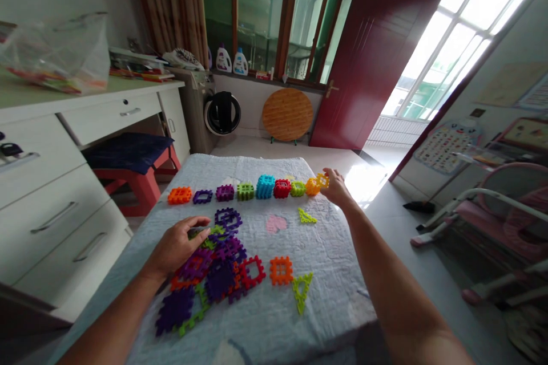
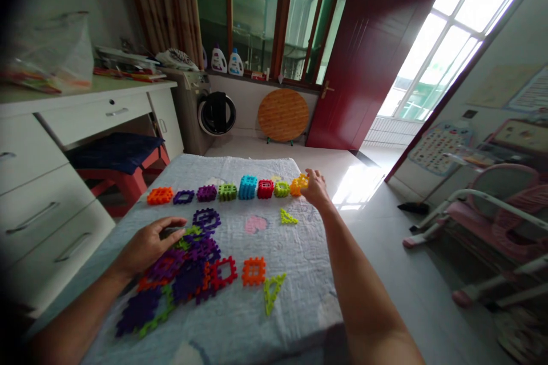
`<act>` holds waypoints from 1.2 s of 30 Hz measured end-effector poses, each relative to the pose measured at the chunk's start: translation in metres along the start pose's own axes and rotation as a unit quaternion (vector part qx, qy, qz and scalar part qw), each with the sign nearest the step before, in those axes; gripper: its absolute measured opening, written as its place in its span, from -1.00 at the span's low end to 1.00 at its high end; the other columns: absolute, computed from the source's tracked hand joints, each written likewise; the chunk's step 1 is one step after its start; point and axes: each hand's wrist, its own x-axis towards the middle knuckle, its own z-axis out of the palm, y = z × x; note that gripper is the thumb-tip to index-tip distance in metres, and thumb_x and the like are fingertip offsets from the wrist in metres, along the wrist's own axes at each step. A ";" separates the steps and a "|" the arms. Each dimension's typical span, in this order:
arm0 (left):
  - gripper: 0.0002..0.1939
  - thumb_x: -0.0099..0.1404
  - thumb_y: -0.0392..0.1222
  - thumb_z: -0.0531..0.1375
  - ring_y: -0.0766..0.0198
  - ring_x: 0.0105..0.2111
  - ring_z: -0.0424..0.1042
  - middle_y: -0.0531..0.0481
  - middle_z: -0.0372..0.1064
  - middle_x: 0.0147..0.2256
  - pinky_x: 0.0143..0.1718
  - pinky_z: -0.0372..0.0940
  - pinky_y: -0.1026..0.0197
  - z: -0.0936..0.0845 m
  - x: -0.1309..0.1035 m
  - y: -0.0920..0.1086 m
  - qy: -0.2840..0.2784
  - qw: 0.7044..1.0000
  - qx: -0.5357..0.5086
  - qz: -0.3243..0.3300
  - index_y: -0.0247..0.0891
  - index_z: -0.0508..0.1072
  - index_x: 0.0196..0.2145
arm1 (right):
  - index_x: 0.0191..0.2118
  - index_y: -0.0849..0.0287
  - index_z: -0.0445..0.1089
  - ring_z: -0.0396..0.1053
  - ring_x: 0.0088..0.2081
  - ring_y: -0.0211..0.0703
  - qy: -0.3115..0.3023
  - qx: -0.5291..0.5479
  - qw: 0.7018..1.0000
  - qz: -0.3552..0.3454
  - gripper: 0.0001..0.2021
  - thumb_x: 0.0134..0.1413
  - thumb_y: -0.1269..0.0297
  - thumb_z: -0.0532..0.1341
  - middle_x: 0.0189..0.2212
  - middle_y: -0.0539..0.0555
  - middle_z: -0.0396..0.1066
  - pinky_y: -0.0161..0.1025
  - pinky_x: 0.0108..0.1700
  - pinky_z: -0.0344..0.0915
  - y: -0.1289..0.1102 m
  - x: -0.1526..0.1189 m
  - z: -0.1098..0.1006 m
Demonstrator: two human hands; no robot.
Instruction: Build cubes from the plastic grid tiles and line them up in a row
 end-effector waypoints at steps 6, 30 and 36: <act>-0.60 0.14 0.12 0.15 0.12 -0.17 0.51 -0.03 0.54 -0.18 -0.07 0.36 0.19 0.002 0.000 -0.006 0.002 1.000 0.007 0.009 -0.18 0.51 -0.19 | -0.01 0.13 0.35 0.23 -0.04 0.03 -0.106 -0.077 0.991 -0.001 -0.48 -0.22 0.52 0.18 -0.06 0.14 0.31 -0.13 0.01 0.14 0.032 0.038 0.006; -0.58 0.10 0.14 0.17 0.10 -0.19 0.51 -0.04 0.54 -0.19 -0.09 0.37 0.16 -0.002 -0.001 0.002 0.002 1.000 -0.011 -0.015 -0.18 0.52 -0.21 | -0.05 0.23 0.35 0.36 -0.19 -0.17 -0.096 0.094 0.991 -0.012 -0.47 -0.30 0.57 0.12 -0.07 0.18 0.31 -0.21 -0.15 0.36 0.048 0.045 0.032; -0.59 0.12 0.12 0.15 0.10 -0.18 0.51 -0.05 0.53 -0.19 -0.08 0.36 0.15 -0.002 -0.001 0.002 0.001 1.000 -0.008 -0.012 -0.19 0.51 -0.20 | -0.02 0.15 0.28 0.38 -0.18 -0.11 0.038 0.302 0.941 0.150 -0.50 -0.21 0.33 0.13 -0.07 0.16 0.31 -0.17 -0.25 0.40 0.041 0.019 0.022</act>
